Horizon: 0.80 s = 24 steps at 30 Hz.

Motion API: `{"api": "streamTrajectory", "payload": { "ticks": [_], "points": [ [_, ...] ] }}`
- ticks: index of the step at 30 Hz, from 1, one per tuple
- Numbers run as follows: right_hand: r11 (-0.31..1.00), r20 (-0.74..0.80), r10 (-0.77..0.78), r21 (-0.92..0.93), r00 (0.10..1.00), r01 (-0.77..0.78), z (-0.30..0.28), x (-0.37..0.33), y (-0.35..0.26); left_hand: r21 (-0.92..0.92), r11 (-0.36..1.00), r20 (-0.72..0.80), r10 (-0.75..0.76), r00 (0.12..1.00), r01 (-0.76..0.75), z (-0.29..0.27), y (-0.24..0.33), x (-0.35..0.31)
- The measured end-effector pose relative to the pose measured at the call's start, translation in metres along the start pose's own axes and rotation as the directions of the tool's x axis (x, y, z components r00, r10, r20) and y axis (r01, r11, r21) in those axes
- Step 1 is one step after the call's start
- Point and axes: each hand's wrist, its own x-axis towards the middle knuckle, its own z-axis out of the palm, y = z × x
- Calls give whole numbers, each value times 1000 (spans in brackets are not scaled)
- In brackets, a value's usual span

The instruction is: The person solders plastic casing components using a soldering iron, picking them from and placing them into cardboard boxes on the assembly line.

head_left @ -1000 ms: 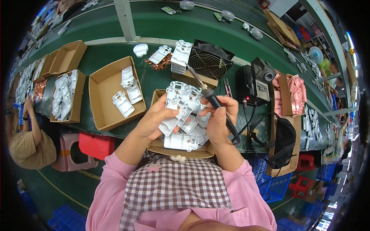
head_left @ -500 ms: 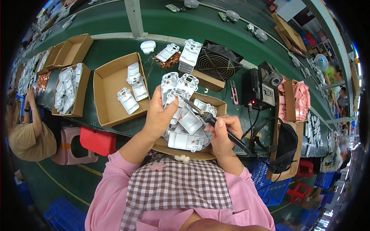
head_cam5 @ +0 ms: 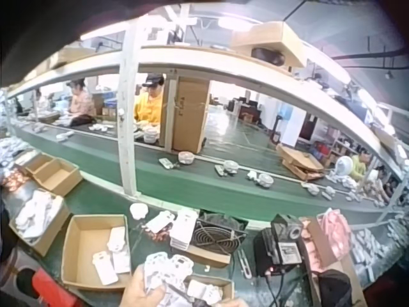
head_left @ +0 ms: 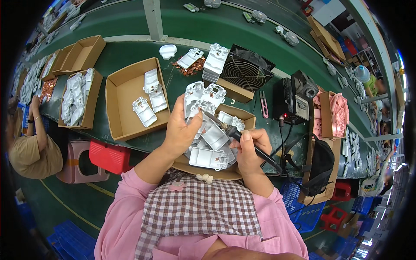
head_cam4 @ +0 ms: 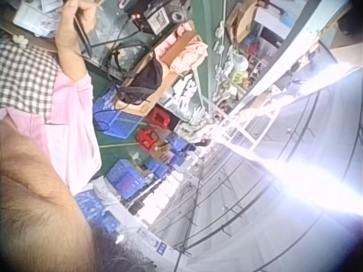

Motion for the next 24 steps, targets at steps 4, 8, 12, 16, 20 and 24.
{"api": "streamTrajectory", "payload": {
  "ticks": [4,8,12,16,20,24],
  "points": [
    [1000,12,7,-6,1000,-7,0,1,0,9,1000,18,-29,999,29,-1,1,0],
    [1000,21,-1,3,1000,1,0,2,1,21,999,8,-25,1000,25,0,1,1],
    [1000,15,7,4,1000,-7,0,1,1,15,1000,10,-23,1000,23,-1,1,0],
    [1000,13,18,11,1000,-19,0,1,1,27,1000,6,-4,1000,4,-1,-1,0],
    [1000,9,23,9,1000,-23,1,1,0,39,999,-4,-4,1000,4,-1,-2,0],
    [1000,24,-4,20,1000,3,0,1,3,68,998,-15,12,1000,-11,-2,-2,1]
  ]
}}
